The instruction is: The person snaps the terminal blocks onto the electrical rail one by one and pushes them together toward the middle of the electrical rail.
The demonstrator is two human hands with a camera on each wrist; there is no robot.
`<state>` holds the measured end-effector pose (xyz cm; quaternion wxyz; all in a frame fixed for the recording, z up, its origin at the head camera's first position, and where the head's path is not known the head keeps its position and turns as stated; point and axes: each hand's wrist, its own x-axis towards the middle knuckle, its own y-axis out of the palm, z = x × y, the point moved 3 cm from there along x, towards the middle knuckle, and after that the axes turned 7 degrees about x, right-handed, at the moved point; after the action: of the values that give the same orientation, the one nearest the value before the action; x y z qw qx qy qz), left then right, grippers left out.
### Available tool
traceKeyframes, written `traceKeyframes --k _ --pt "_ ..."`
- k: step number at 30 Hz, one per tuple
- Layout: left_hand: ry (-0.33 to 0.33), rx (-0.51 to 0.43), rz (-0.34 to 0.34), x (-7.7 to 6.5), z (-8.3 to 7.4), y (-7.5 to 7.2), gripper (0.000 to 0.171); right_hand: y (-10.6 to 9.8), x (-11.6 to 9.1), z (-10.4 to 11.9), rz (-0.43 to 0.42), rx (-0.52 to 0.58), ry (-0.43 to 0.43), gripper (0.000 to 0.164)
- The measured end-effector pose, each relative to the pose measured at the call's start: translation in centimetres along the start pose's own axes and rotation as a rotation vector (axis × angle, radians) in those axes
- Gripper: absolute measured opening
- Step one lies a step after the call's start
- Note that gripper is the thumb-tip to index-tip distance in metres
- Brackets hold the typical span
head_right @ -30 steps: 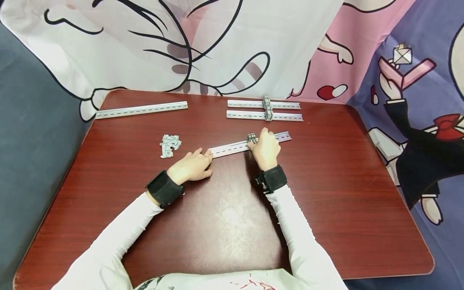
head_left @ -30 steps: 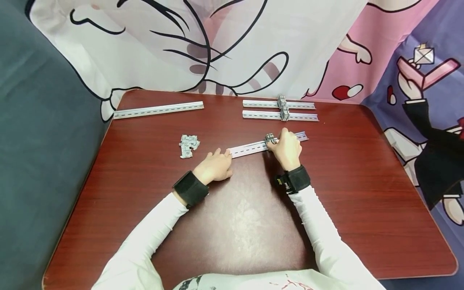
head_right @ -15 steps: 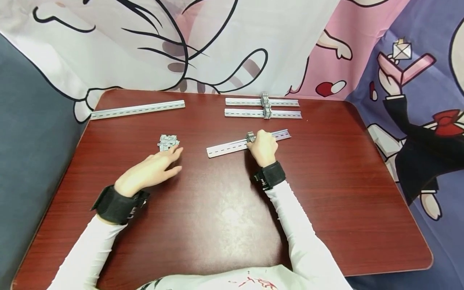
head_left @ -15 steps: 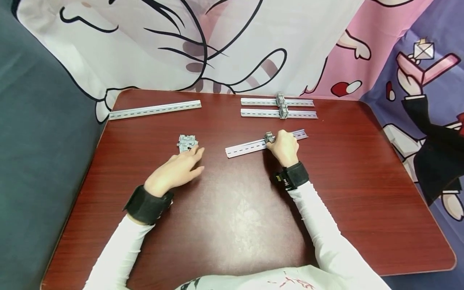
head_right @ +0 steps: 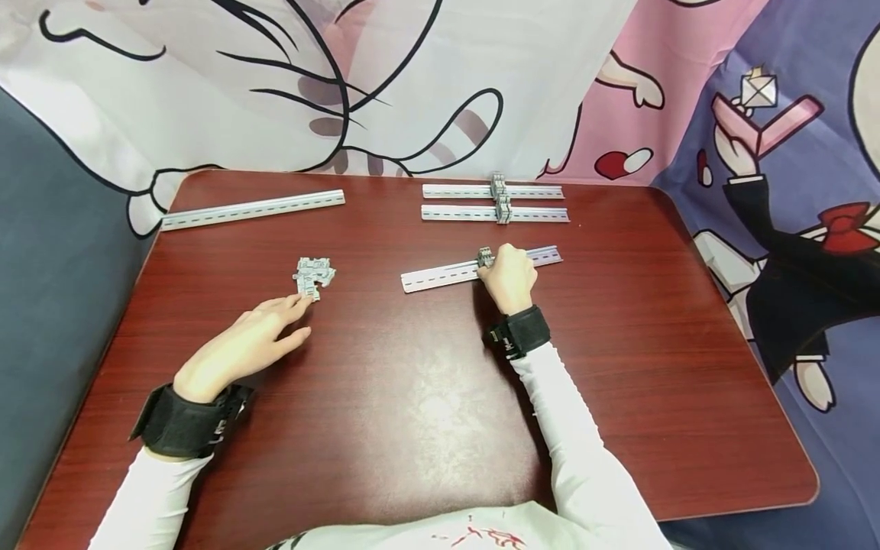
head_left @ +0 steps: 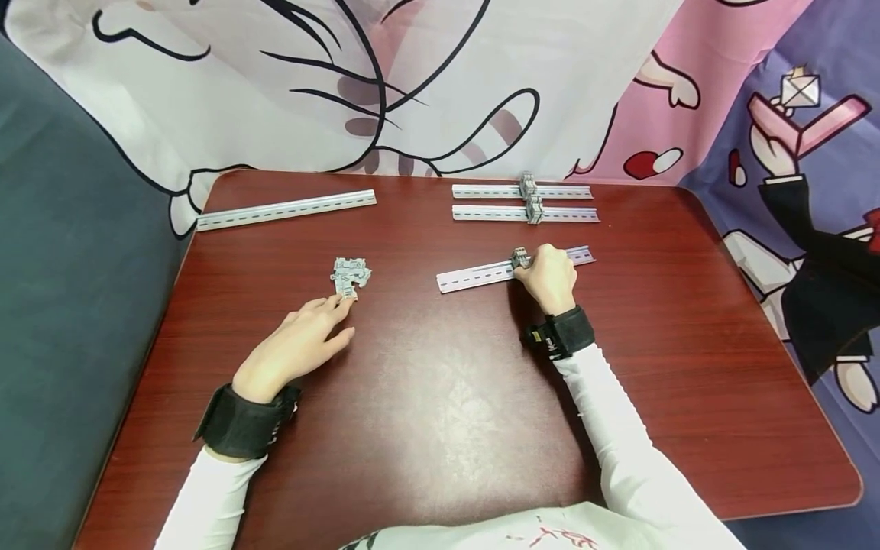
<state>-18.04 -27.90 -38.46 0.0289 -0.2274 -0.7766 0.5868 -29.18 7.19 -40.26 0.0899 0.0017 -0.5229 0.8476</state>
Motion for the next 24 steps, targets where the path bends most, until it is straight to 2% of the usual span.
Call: traceKeyframes --k 6,12,24 --pt "-0.018 0.004 -0.006 -0.2 0.3 -0.1 0.052 -0.1 0.6 -0.8 -0.018 0.012 0.03 0.024" --pt "-0.04 -0.009 0.014 -0.7 0.8 0.4 0.053 -0.3 1.1 -1.3 -0.029 0.013 0.048 0.019" --pt "-0.073 -0.037 0.023 -1.5 1.8 1.1 0.051 -0.3 2.2 -2.3 -0.041 0.017 0.096 0.028"
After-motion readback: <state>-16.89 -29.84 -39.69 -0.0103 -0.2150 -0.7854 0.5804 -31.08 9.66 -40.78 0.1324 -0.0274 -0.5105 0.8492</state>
